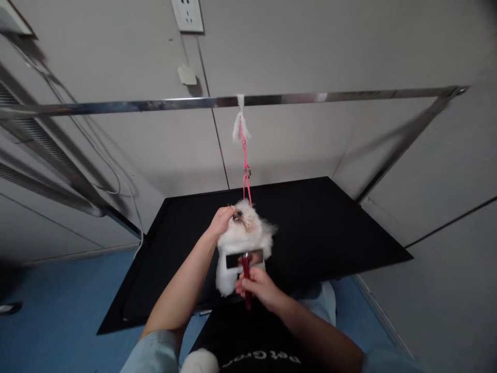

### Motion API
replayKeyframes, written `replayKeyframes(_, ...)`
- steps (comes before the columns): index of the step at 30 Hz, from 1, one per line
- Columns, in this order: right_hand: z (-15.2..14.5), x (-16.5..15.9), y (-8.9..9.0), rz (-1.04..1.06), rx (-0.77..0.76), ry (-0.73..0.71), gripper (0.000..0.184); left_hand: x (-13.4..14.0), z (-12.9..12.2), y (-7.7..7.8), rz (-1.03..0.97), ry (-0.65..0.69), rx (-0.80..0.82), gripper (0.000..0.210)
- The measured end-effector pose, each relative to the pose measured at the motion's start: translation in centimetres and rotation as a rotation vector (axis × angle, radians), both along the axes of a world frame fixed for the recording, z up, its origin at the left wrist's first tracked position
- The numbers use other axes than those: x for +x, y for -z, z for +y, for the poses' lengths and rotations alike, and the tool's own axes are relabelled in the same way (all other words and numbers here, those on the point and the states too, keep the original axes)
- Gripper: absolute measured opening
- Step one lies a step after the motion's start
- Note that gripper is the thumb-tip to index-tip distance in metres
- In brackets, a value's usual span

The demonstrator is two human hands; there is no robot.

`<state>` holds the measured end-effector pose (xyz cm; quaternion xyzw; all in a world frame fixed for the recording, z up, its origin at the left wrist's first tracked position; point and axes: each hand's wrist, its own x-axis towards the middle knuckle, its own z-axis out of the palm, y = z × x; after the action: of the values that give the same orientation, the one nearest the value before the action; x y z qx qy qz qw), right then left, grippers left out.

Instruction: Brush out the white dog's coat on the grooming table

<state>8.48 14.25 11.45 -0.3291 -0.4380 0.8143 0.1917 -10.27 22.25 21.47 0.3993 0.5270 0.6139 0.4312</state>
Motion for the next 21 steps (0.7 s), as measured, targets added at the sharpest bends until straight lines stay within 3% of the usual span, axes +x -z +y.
replayKeyframes(2, -0.6, 0.2, 0.3, -0.042, -0.105, -0.117, 0.050, -0.1, 0.0, 0.2, -0.013, 0.016, 0.006, 0.037)
replayKeyframes(4, -0.7, 0.3, 0.0, -0.009, -0.093, -0.142, 0.050, -0.1, -0.1, 0.3, -0.016, 0.025, 0.001, 0.036)
replayKeyframes(8, -0.1, 0.1, -0.8, 0.038, 0.069, 0.024, 0.046, 0.0, -0.2, 0.2, -0.012, 0.013, -0.019, 0.036)
replayKeyframes(13, -0.7, 0.2, 0.1, -0.062, -0.158, -0.206, 0.049, 0.2, -0.1, -0.1, 0.012, -0.025, 0.015, 0.035)
replayKeyframes(18, -0.1, -0.1, 0.1, 0.006, 0.023, -0.001, 0.047, 0.3, 0.3, 0.1, -0.001, -0.071, 0.013, 0.034)
replayKeyframes(21, -0.5, -0.3, 0.6, -0.092, -0.171, -0.145, 0.050, 0.4, 0.5, 0.1, -0.018, -0.092, 0.002, 0.033)
